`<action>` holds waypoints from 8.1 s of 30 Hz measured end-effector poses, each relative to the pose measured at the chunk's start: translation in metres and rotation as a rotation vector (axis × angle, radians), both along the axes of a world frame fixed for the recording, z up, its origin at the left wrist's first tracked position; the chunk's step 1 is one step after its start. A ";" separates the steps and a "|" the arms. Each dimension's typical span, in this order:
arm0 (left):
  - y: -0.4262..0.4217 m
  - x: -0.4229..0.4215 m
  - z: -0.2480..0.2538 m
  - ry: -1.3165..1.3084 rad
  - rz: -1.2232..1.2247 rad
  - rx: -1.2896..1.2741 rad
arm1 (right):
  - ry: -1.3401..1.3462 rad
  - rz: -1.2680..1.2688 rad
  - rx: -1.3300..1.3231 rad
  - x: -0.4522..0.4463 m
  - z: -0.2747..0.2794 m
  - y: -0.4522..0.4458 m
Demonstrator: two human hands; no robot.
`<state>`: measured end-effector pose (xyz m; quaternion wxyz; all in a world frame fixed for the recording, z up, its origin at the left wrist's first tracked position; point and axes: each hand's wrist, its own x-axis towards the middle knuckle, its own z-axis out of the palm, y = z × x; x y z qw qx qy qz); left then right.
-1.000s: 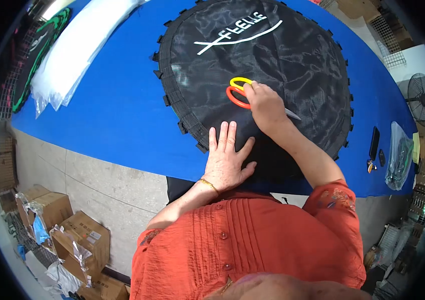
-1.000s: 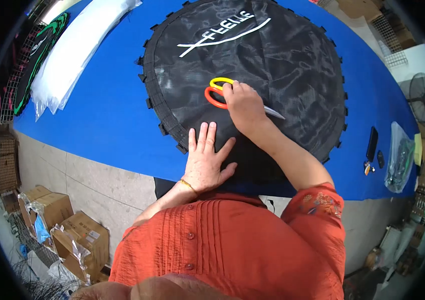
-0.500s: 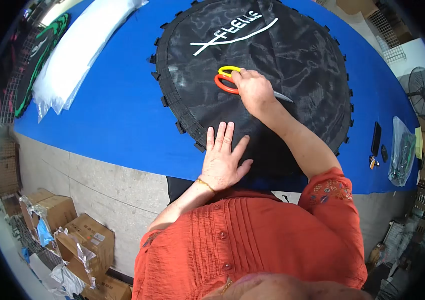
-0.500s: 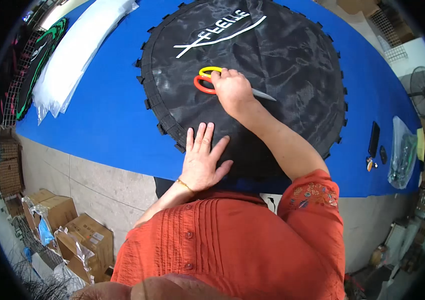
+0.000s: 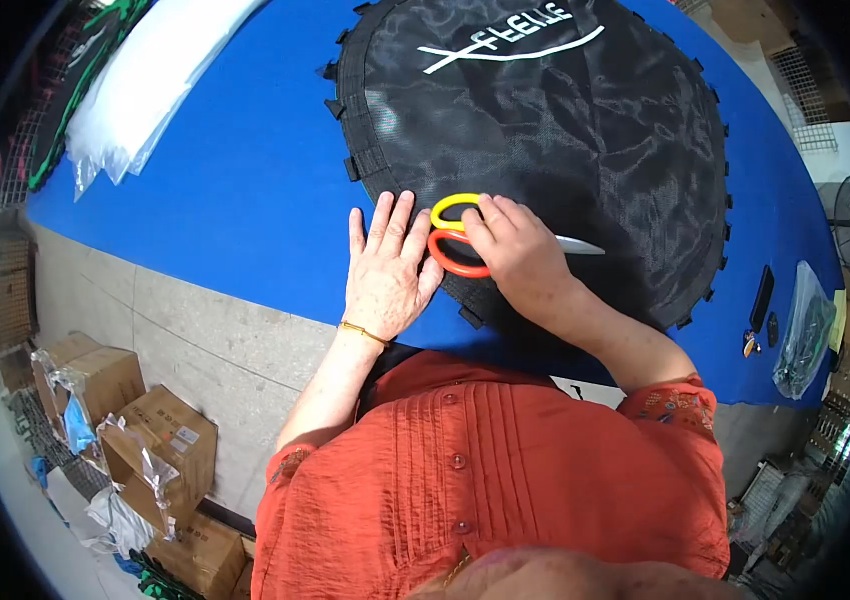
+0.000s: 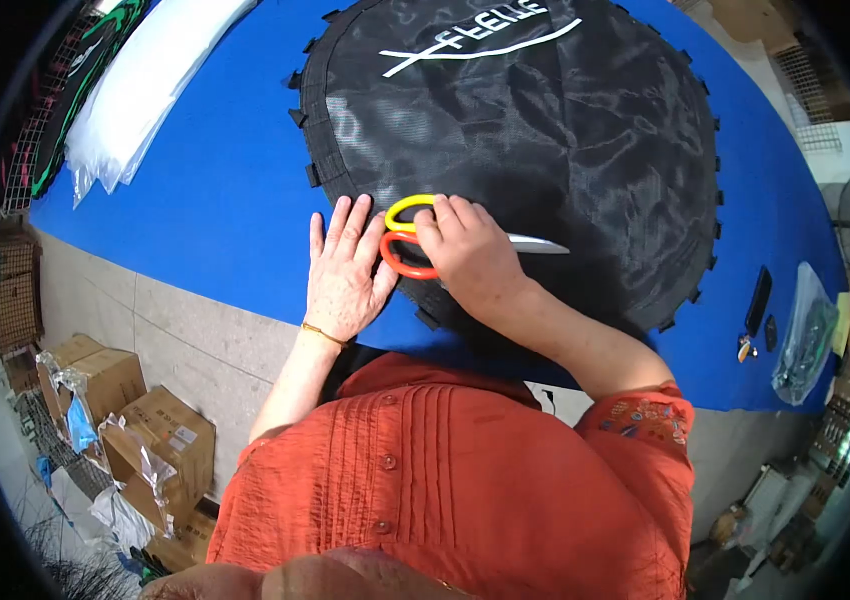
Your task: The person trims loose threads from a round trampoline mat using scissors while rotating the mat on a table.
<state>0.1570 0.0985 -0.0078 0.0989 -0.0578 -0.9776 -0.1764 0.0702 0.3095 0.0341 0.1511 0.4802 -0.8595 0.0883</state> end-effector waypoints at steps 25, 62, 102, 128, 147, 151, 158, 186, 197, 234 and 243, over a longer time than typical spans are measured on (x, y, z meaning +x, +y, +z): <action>-0.004 0.004 0.004 -0.007 0.171 0.486 | 0.030 0.061 0.026 -0.003 0.002 -0.013; -0.003 0.000 -0.001 0.081 0.185 0.518 | -0.142 0.207 0.000 -0.044 0.001 -0.039; -0.004 0.001 0.007 -0.017 0.137 0.466 | -0.120 0.078 0.034 -0.015 -0.004 -0.018; -0.003 0.000 0.008 0.013 0.201 0.474 | 0.013 -0.082 0.005 -0.006 -0.010 -0.026; -0.005 0.001 0.006 0.046 0.020 0.243 | -0.285 -0.158 0.049 0.070 0.018 0.054; -0.004 0.001 0.007 0.034 0.015 0.229 | -0.186 -0.328 -0.020 0.023 0.008 0.060; 0.000 0.004 0.013 0.039 0.000 0.105 | -0.196 -0.552 0.047 -0.007 0.017 0.136; 0.022 0.023 0.029 0.096 -0.043 0.048 | -0.406 -0.078 -0.120 0.032 0.024 0.077; 0.020 0.027 0.003 0.117 -0.023 0.110 | -0.222 0.054 -0.108 -0.003 0.003 0.008; 0.022 0.024 0.016 0.081 -0.010 0.107 | -0.055 -0.171 0.156 -0.157 -0.009 -0.140; 0.021 0.024 0.013 0.098 -0.019 0.128 | -0.141 -0.233 0.105 -0.233 -0.008 -0.152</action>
